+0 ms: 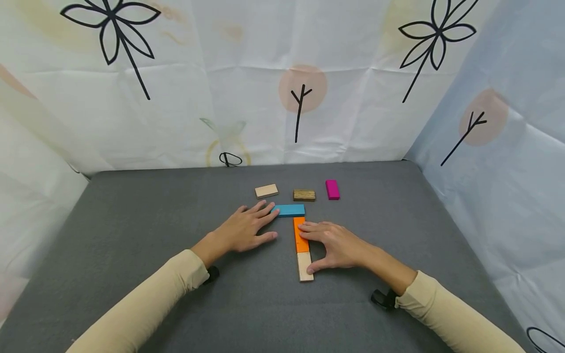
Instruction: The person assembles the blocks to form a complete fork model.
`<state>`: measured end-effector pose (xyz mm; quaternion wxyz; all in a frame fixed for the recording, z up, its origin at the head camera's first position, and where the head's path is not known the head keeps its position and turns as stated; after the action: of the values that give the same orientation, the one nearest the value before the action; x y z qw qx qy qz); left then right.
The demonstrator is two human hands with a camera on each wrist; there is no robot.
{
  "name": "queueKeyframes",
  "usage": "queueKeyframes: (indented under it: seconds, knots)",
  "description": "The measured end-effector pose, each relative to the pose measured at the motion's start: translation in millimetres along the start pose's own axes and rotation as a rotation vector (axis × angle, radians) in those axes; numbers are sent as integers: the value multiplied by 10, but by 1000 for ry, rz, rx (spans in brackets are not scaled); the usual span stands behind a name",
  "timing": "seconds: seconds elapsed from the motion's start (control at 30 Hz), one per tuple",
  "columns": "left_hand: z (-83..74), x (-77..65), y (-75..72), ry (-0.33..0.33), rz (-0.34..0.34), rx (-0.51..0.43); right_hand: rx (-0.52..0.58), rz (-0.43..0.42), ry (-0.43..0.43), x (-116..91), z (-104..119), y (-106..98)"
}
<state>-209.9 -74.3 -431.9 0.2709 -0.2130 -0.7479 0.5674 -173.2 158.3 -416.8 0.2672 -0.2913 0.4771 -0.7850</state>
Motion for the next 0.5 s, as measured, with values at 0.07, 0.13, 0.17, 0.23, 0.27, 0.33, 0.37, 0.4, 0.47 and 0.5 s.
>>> queueKeyframes:
  seconds: [0.07,0.13,0.17,0.23,0.27,0.33,0.37,0.4,0.47,0.5]
  knots:
    - [0,1,5,-4,3,-3,0,-3,-2,-2,-3,2]
    - [-2,3,7,-8,4,-8,0,-6,-2,-3,-9,1]
    - [-3,4,7,-10,4,-10,1,-8,-2,-4,-10,-1]
    - [-7,7,6,-15,3,-15,-1,-9,-5,-6,-12,0]
    - [-9,7,4,-17,1,-15,-1,-9,-6,-6,-11,-1]
    - [-13,6,10,-14,-1,-9,1,-8,-6,-5,-9,-2]
    - [-18,6,14,-11,-1,-6,2,-8,-8,-5,-6,-3]
    - [-24,7,18,-9,-1,-3,3,-8,-9,-3,-3,-3]
    - [-37,11,28,-5,-2,1,5,-7,-8,0,2,-4]
    - [-43,14,36,-4,-1,0,6,-7,-8,1,5,-3]
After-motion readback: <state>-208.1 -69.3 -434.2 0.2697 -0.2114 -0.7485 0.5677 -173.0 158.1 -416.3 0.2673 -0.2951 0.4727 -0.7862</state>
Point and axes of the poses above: each hand's wrist, its own x-axis towards the middle knuckle, its own y-axis out of the palm, z = x × y, the point moved 4 cm from there along x, towards the middle knuckle, and after that the axes turned 15 degrees about -z, right-handed, at the moved point
